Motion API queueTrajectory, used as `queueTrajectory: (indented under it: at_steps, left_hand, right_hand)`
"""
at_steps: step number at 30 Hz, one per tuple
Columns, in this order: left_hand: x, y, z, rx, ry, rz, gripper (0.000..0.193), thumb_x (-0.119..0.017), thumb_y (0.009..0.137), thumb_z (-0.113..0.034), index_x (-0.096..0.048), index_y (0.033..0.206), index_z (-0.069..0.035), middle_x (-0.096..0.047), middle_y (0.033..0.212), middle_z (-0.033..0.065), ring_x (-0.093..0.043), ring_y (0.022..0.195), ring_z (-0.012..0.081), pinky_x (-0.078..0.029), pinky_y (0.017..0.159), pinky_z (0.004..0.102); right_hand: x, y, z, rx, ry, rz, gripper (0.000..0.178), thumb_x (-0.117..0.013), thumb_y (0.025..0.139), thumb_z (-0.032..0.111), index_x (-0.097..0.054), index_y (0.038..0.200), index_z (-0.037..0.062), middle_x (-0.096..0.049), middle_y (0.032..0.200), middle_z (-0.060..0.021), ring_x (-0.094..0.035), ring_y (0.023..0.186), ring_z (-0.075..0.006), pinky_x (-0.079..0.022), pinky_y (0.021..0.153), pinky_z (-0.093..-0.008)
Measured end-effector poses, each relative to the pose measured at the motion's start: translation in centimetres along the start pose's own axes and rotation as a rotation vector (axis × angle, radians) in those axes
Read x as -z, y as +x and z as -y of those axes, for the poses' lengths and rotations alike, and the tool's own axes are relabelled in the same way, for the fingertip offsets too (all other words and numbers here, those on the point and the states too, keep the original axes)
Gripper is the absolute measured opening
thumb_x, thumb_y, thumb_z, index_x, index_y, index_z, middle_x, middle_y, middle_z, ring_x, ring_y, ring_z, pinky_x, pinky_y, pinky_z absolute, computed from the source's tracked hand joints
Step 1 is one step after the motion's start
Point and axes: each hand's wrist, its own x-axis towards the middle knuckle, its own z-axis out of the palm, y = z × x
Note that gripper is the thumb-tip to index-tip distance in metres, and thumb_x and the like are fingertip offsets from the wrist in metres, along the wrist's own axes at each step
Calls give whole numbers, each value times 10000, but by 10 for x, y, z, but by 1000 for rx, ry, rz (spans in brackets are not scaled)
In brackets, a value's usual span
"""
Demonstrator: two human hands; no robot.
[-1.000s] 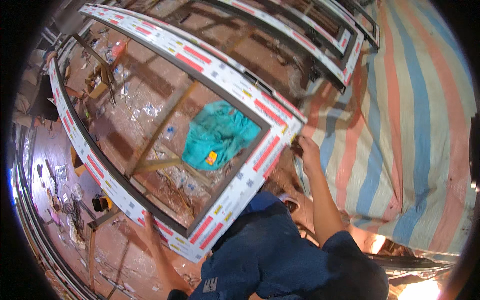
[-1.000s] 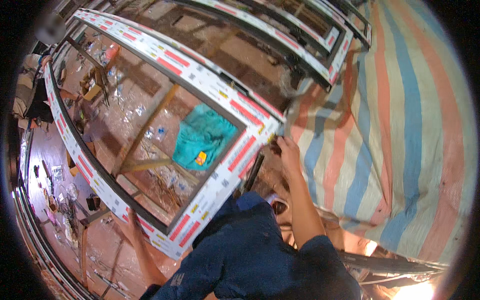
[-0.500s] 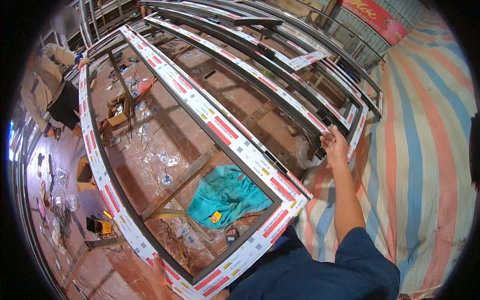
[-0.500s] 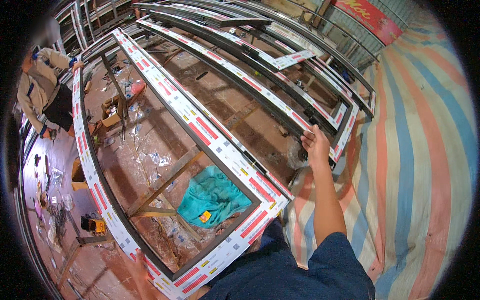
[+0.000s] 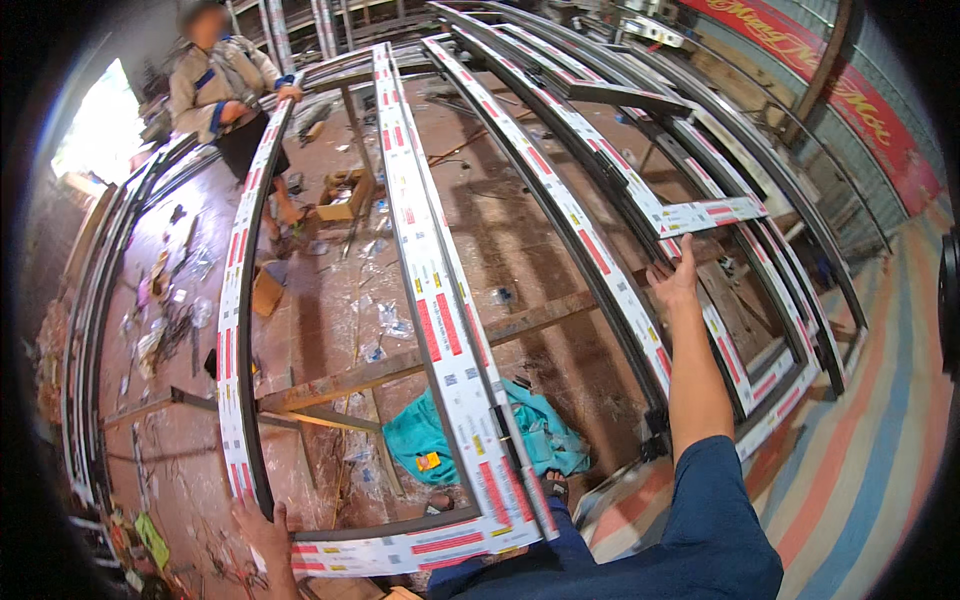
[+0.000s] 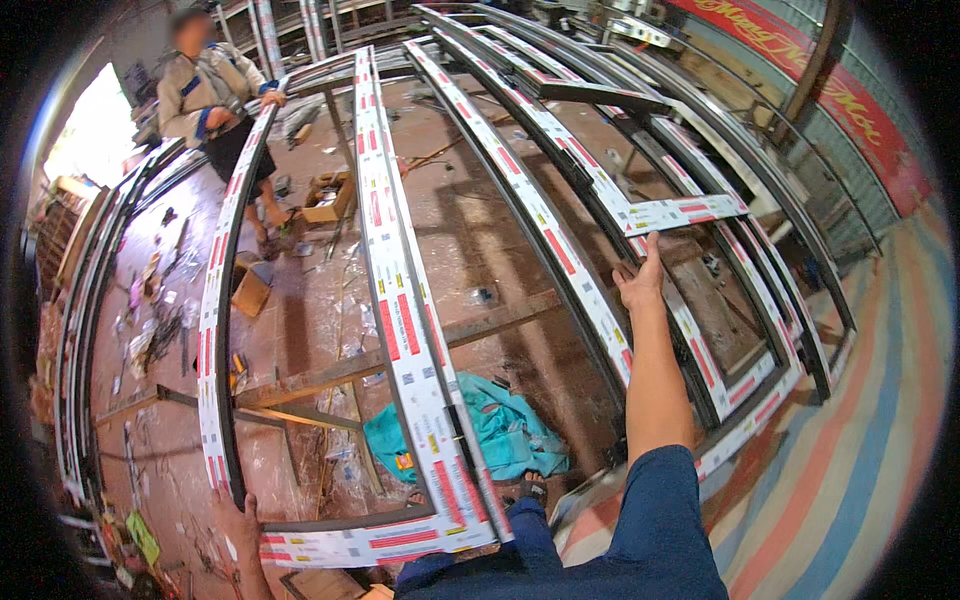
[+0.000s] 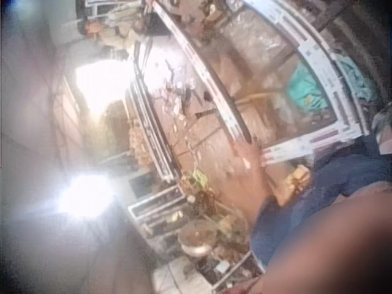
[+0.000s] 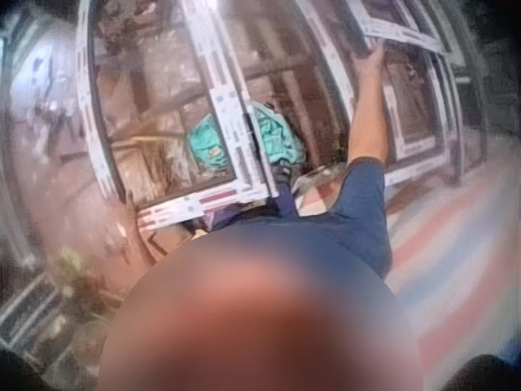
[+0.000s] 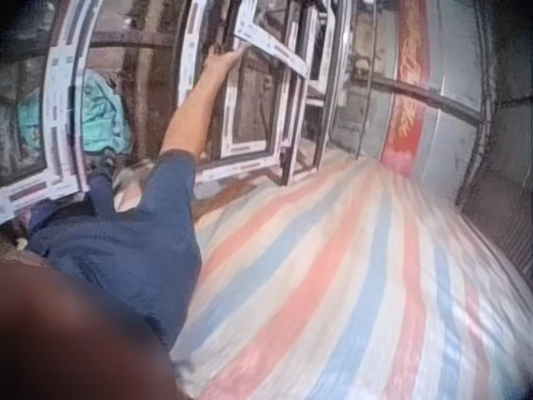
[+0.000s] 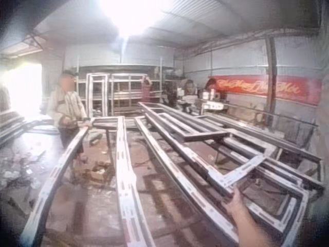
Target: The person assembles aluminum window frames by hand, aligning and fitting frame sections together on a workbench. They handle frame profiles and small metal rods, positioning components and checking fit without using visible tools.
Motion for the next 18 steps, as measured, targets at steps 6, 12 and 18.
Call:
queueTrajectory:
  at_steps: [6,12,18]
  left_hand:
    - [52,-106,-141,-196,-474,139,862,-851,906,-278,-470,1615,32,-523,1619,292,-479,1501,489,-346,1257,561]
    - [62,-137,-259,-417,-675,315,886,-875,883,-355,-498,1598,8,-503,1620,324,-494,1477,496,-370,1230,576]
    - [82,-126,-395,-715,-544,237,1037,-880,850,-580,-490,1604,15,-414,1649,390,-391,1523,590,-305,1263,639]
  right_hand:
    - [79,-22,-20,691,-990,194,914,-801,948,593,-543,1572,-24,-640,1415,-284,-639,1272,-433,-499,1096,-512]
    - [140,-103,-33,705,-1481,575,1087,-884,874,576,-406,1679,23,-530,1580,-314,-564,1440,-453,-461,1192,-521]
    - [75,0,25,36,-178,327,1119,-731,936,774,-336,1713,72,-499,1575,-260,-557,1381,-386,-413,1186,-546]
